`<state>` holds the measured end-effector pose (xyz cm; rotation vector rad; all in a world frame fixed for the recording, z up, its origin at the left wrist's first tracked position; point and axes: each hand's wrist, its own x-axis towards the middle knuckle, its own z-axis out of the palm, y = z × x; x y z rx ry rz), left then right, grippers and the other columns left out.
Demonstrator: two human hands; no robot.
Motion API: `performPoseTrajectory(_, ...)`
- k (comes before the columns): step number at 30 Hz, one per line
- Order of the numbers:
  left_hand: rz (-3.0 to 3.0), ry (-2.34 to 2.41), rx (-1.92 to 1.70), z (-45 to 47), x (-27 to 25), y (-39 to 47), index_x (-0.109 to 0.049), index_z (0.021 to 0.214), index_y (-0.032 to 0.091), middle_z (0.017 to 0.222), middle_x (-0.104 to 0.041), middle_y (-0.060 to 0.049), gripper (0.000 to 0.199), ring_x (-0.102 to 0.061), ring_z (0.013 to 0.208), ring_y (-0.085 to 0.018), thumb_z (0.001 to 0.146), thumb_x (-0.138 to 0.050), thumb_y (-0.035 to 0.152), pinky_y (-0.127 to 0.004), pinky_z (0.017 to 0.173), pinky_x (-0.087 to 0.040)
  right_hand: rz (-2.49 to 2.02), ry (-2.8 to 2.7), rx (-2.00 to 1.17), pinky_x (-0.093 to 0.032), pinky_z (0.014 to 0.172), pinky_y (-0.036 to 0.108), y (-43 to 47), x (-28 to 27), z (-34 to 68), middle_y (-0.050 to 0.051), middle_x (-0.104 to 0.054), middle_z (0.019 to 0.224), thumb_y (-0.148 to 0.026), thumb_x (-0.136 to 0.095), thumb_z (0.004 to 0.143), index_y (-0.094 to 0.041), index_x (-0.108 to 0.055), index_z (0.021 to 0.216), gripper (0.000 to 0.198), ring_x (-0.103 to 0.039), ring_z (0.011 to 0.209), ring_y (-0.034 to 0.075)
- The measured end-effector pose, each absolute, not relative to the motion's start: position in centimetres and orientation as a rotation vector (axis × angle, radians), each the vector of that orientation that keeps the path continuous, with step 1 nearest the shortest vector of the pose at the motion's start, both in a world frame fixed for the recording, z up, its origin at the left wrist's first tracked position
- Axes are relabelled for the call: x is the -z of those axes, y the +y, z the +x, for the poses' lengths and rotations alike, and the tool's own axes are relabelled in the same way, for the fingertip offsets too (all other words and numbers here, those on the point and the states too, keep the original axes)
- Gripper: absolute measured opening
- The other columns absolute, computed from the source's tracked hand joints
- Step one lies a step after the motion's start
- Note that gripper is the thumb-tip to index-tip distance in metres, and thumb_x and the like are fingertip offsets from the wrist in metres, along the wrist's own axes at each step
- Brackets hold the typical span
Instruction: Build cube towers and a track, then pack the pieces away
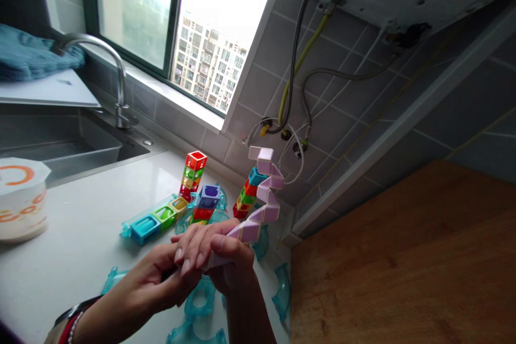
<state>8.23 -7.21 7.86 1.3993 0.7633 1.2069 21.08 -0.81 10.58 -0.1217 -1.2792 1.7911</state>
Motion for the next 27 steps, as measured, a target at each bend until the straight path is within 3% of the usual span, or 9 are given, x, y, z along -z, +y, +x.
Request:
performPoseTrajectory(4,1.534,0.986,-1.282,8.1,-8.1,-7.1,-0.065,0.080,0.015,0.076,-0.057,-0.002,0.037,-0.047,0.068,-0.014,0.097,-0.061,0.048,-0.022,0.060,-0.045,-0.141,-1.309,-1.720,-0.053,0.090,0.048,-0.8,-10.7,21.1,0.004,-0.065,0.056,-0.033,-0.065,0.080,-0.024,-0.074,0.059,0.025,-0.061,0.067,0.025)
performPoseTrajectory(8,1.566,1.160,-1.290,8.0,-7.8,-7.0,-0.070,0.089,0.014,0.082,-0.065,-0.004,0.038,-0.055,0.074,-0.017,0.098,-0.059,0.050,-0.023,0.065,-0.049,-0.307,-1.390,-1.550,-0.052,0.088,0.041,-0.9,-10.8,21.1,0.006,-0.071,0.070,-0.026,-0.066,0.086,-0.020,-0.076,0.068,0.022,-0.065,0.076,0.024)
performPoseTrajectory(16,1.574,1.290,-1.281,7.6,-7.1,-6.7,-0.069,0.127,0.020,0.093,-0.073,-0.002,0.036,-0.060,0.075,-0.018,0.096,-0.064,0.037,-0.025,0.074,-0.052,-0.644,-1.420,-1.300,-0.054,0.078,0.033,-0.8,-9.5,20.5,0.005,-0.072,0.077,-0.035,-0.068,0.092,-0.017,-0.073,0.073,0.026,-0.067,0.076,0.020)
performPoseTrajectory(19,1.566,1.243,-1.242,7.5,-7.3,-6.7,-0.070,0.123,0.021,0.093,-0.072,-0.002,0.031,-0.060,0.079,-0.018,0.098,-0.060,0.036,-0.024,0.073,-0.051,-0.649,-1.421,-1.253,-0.054,0.077,0.032,-0.8,-9.5,20.6,0.004,-0.071,0.075,-0.038,-0.067,0.093,-0.018,-0.072,0.074,0.028,-0.067,0.075,0.019)
performPoseTrajectory(24,1.613,1.223,-1.162,7.7,-8.0,-7.0,-0.068,0.094,0.020,0.083,-0.068,-0.001,0.028,-0.058,0.075,-0.017,0.103,-0.054,0.043,-0.024,0.068,-0.046,-0.717,-1.388,-1.033,-0.052,0.074,0.032,-0.5,-9.7,21.0,0.005,-0.069,0.076,-0.045,-0.062,0.096,-0.018,-0.067,0.071,0.037,-0.065,0.074,0.019)
performPoseTrajectory(27,1.585,1.215,-1.234,7.7,-8.1,-6.9,-0.067,0.096,0.021,0.088,-0.068,-0.001,0.027,-0.060,0.079,-0.017,0.103,-0.053,0.043,-0.024,0.072,-0.046,-0.791,-1.465,-0.976,-0.049,0.066,0.029,-0.3,-9.7,21.2,0.002,-0.064,0.074,-0.052,-0.068,0.091,-0.019,-0.064,0.076,0.037,-0.061,0.069,0.017)
